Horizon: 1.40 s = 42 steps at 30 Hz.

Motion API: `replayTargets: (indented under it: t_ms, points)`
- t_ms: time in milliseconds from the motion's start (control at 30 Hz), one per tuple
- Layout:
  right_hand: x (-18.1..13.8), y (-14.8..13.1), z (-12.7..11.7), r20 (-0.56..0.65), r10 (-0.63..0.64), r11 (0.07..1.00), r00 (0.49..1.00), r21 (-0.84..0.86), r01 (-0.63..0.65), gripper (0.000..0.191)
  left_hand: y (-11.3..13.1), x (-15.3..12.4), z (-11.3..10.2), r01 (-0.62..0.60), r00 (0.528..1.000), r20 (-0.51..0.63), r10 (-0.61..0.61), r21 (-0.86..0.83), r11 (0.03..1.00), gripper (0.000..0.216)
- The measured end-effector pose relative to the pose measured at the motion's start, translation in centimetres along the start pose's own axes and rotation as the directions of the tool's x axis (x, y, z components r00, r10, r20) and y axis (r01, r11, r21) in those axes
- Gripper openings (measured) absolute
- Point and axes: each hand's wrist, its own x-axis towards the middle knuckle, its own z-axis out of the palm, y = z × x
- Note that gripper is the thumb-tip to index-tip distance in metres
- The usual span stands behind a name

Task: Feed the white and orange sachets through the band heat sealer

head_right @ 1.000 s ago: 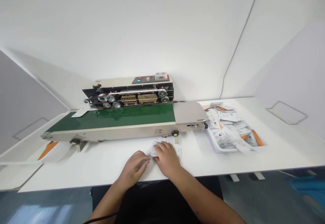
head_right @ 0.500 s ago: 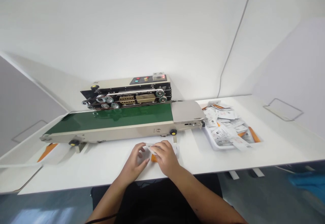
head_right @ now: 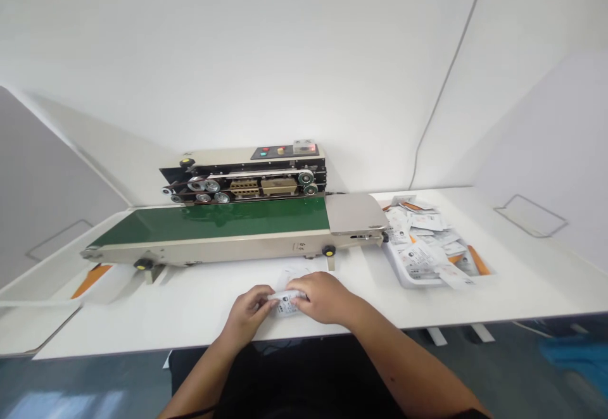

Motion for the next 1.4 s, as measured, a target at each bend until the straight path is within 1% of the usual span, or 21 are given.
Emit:
replayTargets:
  t_ms: [100, 200, 267, 333, 367, 400, 467, 500, 533, 567, 633, 700, 900, 967, 1000, 1033, 1100, 1167, 1200, 1300, 1400]
  points:
    - [0.6, -0.7, -2.5, 0.135, -0.019, 0.998, 0.991, -0.061, 0.028, 0.021, 0.0, 0.0, 0.1, 0.007, 1.000, 0.005, -0.007, -0.031, 0.999, 0.019]
    - [1.4, -0.4, -5.3, 0.213, -0.041, 0.999, 0.976, 0.028, 0.035, 0.019, 0.2, -0.1, 0.0, -0.015, 0.999, 0.038, 0.019, -0.092, 0.996, 0.016]
    - [2.1, 0.7, -7.5, 0.178, 0.013, 0.984, 0.984, 0.174, -0.045, 0.018, 0.4, -0.2, -0.1, -0.021, 0.998, 0.050, 0.027, -0.119, 0.993, 0.023]
    - [2.9, 2.4, -9.6, 0.005, 0.154, 0.911, 0.988, 0.387, -0.143, 0.021, 0.5, -0.3, -0.1, -0.016, 0.999, 0.045, 0.022, -0.131, 0.991, 0.031]
    - [3.4, 3.3, -10.6, -0.132, 0.257, 0.849, 0.957, 0.504, -0.158, 0.023, 0.5, -0.3, -0.2, -0.012, 0.999, 0.044, 0.018, -0.135, 0.991, 0.032]
    - [3.9, 4.3, -11.4, -0.278, 0.371, 0.779, 0.886, 0.613, -0.133, 0.024, 0.5, -0.3, -0.2, -0.009, 0.999, 0.048, 0.015, -0.137, 0.991, 0.033]
    - [4.9, 5.9, -12.6, -0.475, 0.560, 0.647, 0.678, 0.763, 0.000, 0.023, 0.4, -0.3, -0.2, -0.009, 0.998, 0.066, 0.018, -0.134, 0.991, 0.033]
    - [5.4, 6.5, -12.9, -0.506, 0.622, 0.590, 0.598, 0.805, 0.068, 0.021, 0.4, -0.3, -0.2, -0.010, 0.997, 0.078, 0.020, -0.129, 0.992, 0.032]
    - [5.8, 7.0, -13.2, -0.503, 0.661, 0.538, 0.557, 0.835, 0.116, 0.019, 0.4, -0.3, -0.3, -0.010, 0.996, 0.087, 0.020, -0.121, 0.993, 0.032]
    - [6.3, 7.3, -13.3, -0.481, 0.683, 0.493, 0.550, 0.859, 0.139, 0.017, 0.3, -0.3, -0.3, -0.009, 0.995, 0.093, 0.019, -0.112, 0.994, 0.032]
    - [7.1, 7.6, -13.5, -0.422, 0.699, 0.432, 0.577, 0.893, 0.128, 0.012, 0.3, -0.2, -0.3, -0.004, 0.995, 0.096, 0.014, -0.097, 0.995, 0.031]
    - [8.0, 7.6, -13.4, -0.380, 0.702, 0.412, 0.602, 0.907, 0.091, 0.010, 0.4, -0.2, -0.3, 0.000, 0.996, 0.091, 0.008, -0.089, 0.996, 0.030]
    - [11.2, 6.4, -12.9, -0.250, 0.662, 0.406, 0.707, 0.912, -0.058, 0.008, 0.6, -0.3, -0.4, -0.004, 0.997, 0.082, 0.008, -0.056, 0.998, 0.028]
    - [11.5, 5.6, -12.8, -0.196, 0.636, 0.412, 0.747, 0.904, -0.114, 0.013, 0.6, -0.2, -0.4, -0.006, 0.996, 0.093, 0.010, -0.044, 0.999, 0.026]
    - [11.4, 5.1, -12.8, -0.199, 0.621, 0.457, 0.758, 0.878, -0.144, 0.021, 0.7, -0.2, -0.4, -0.009, 0.995, 0.102, 0.013, -0.035, 0.999, 0.025]
    - [10.9, 4.6, -12.7, -0.241, 0.601, 0.543, 0.762, 0.822, -0.169, 0.031, 0.7, -0.2, -0.5, -0.013, 0.994, 0.108, 0.016, -0.024, 1.000, 0.024]
    - [9.2, 3.3, -11.8, -0.440, 0.520, 0.780, 0.732, 0.594, -0.197, 0.049, 0.8, -0.1, -0.5, -0.019, 0.993, 0.116, 0.018, 0.003, 1.000, 0.023]
    - [6.7, 2.0, -9.7, -0.642, 0.344, 0.937, 0.685, 0.284, -0.204, 0.056, 0.8, -0.1, -0.6, -0.018, 0.993, 0.121, 0.015, 0.026, 0.999, 0.022]
    - [5.4, 1.5, -8.1, -0.668, 0.270, 0.963, 0.694, 0.195, -0.187, 0.054, 0.9, 0.0, -0.5, -0.016, 0.992, 0.123, 0.012, 0.037, 0.999, 0.022]
    - [2.0, 1.0, -2.0, -0.487, 0.077, 0.997, 0.870, 0.031, -0.070, 0.039, 1.0, 0.2, -0.3, -0.023, 0.991, 0.134, 0.013, 0.072, 0.997, 0.020]
    - [0.4, 2.0, 3.6, -0.435, 0.021, 0.999, 0.900, -0.018, -0.033, 0.041, 1.3, 0.6, -0.2, -0.051, 0.985, 0.170, 0.032, 0.107, 0.993, 0.018]
